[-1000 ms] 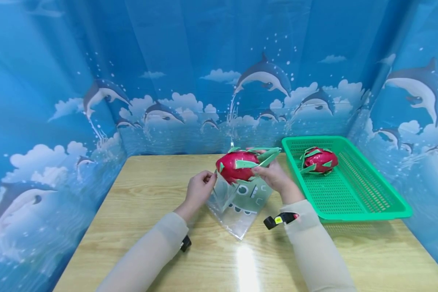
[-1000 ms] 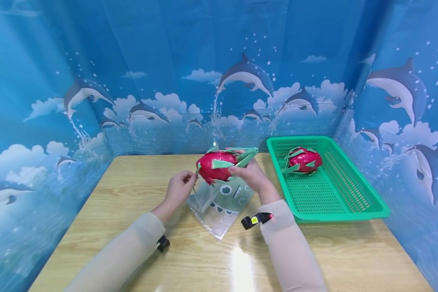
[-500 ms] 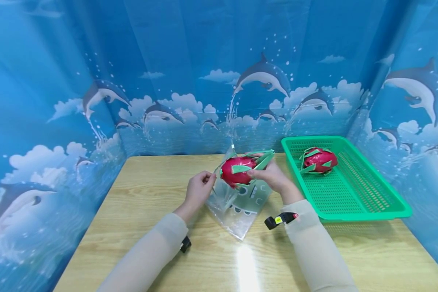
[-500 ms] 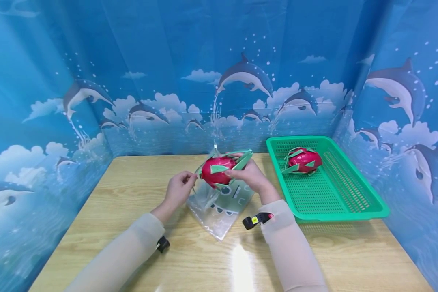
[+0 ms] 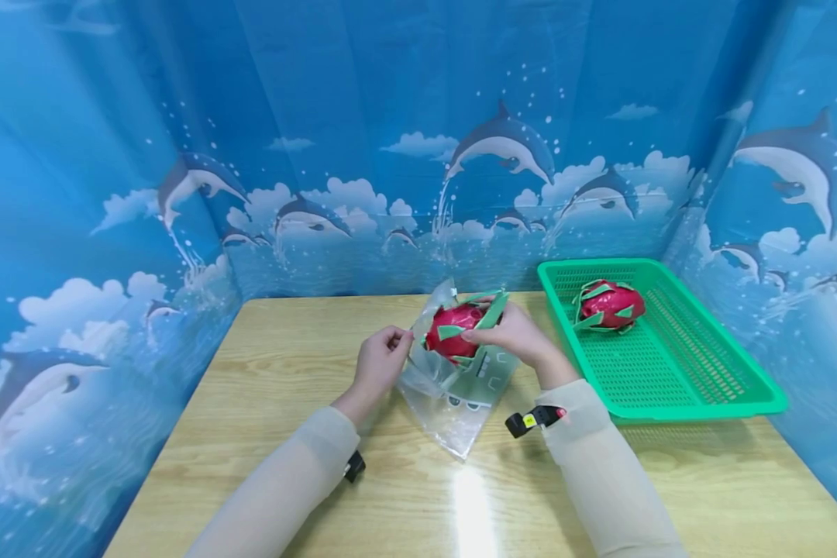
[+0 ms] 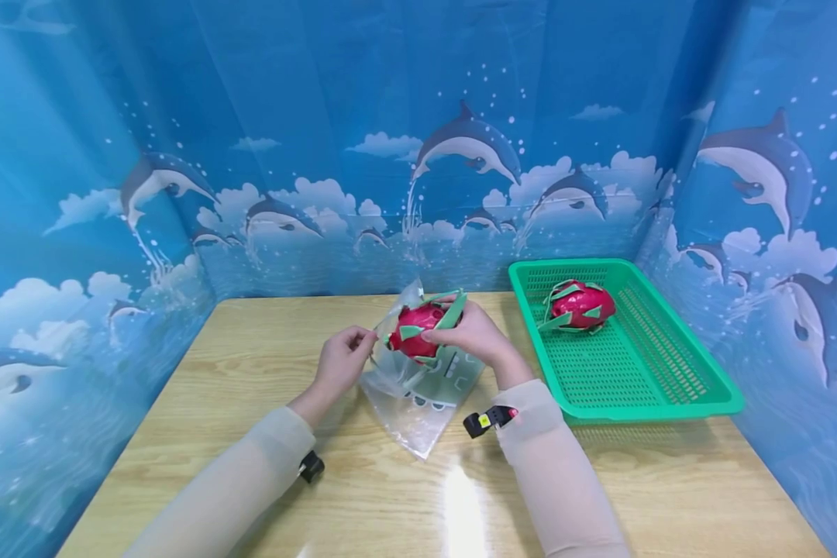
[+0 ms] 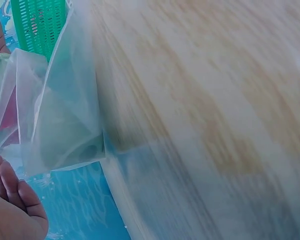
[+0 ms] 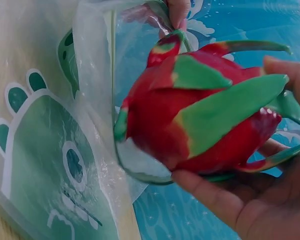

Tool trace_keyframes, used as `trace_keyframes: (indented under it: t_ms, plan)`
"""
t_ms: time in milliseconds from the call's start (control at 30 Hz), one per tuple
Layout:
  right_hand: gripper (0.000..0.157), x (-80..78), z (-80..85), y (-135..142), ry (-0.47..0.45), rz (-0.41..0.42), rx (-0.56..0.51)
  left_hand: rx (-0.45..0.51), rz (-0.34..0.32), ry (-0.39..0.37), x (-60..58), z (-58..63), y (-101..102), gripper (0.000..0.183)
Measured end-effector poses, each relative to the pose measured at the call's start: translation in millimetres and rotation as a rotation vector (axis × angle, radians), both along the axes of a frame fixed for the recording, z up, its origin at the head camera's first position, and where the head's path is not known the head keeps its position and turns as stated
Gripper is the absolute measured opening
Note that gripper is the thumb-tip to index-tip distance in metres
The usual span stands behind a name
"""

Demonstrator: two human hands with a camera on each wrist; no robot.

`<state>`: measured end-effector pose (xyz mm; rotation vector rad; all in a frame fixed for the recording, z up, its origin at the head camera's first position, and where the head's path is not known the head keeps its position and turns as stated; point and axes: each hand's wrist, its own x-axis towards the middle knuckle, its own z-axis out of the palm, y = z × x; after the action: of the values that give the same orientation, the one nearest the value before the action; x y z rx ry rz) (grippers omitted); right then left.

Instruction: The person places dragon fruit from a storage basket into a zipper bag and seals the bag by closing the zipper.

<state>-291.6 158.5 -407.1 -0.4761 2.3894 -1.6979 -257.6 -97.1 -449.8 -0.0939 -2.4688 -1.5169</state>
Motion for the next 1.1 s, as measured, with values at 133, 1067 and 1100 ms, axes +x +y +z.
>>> trace_keyframes:
  t_ms: [133, 1067, 1100]
  plan:
    - [0.07, 0.8, 1.2, -1.2, 0.033, -0.017, 0.076, 0.008, -0.003, -0.002, -0.8, 0.9, -0.4, 0.02]
    - [0.072, 9.7, 13.1, -19.9, 0.045, -0.038, 0.261, 0.03, -0.052, 0.009, 2.3, 4.8, 8.7, 0.022]
    - [0.07, 9.9, 13.6, -20.8, 0.012, -0.055, 0.209, 0.037, -0.054, 0.006, 2.6, 4.9, 8.9, 0.023]
